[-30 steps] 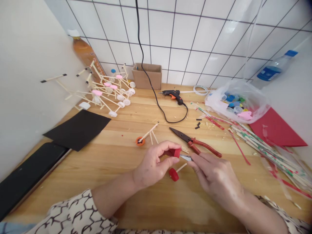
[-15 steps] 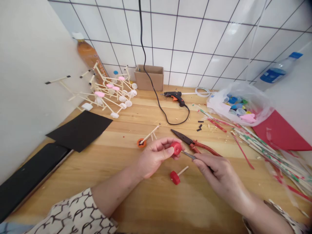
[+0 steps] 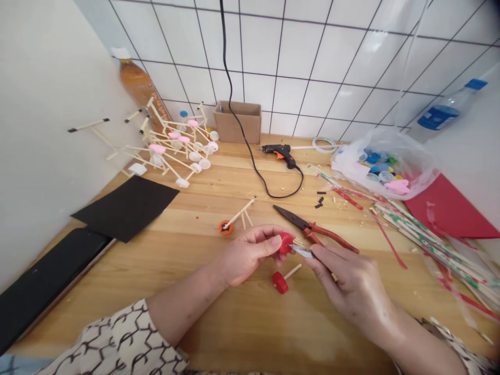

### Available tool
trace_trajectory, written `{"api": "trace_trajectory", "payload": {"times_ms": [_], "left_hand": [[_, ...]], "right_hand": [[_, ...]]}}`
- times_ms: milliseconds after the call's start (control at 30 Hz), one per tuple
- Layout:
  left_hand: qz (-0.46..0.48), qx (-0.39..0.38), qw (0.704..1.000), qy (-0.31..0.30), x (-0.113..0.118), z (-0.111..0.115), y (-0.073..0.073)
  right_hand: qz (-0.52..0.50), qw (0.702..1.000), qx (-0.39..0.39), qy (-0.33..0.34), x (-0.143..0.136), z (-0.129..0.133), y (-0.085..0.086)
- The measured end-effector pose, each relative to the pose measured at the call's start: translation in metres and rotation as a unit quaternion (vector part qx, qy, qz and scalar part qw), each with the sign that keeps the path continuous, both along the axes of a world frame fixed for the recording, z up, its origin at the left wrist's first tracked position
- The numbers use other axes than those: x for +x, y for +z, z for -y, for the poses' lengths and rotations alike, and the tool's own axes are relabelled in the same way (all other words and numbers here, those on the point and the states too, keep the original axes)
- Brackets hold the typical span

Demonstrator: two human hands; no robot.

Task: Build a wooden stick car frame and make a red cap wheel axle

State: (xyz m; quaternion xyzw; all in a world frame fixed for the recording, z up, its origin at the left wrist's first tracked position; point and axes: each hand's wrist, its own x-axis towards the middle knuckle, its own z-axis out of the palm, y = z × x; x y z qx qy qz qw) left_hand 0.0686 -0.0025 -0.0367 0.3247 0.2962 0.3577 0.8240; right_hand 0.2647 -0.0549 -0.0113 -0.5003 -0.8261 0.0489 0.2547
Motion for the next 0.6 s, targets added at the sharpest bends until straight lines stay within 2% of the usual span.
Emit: {"api": "trace_trajectory", "payload": {"times_ms": [233, 600], "left_hand": [[-0.016, 0.000, 1.000, 0.000, -0.0001, 0.0005, -0.0005], [-0.024, 0.020, 0.999, -0.012, -0.0009, 0.0006, -0.0017]], "right_hand": [[0.045, 0.998, 0.038, -0.001, -0.0027, 0.0006, 0.0024], [0.058, 0.997, 0.053, 0.007, -0.0029, 0.0012, 0.0028]]}}
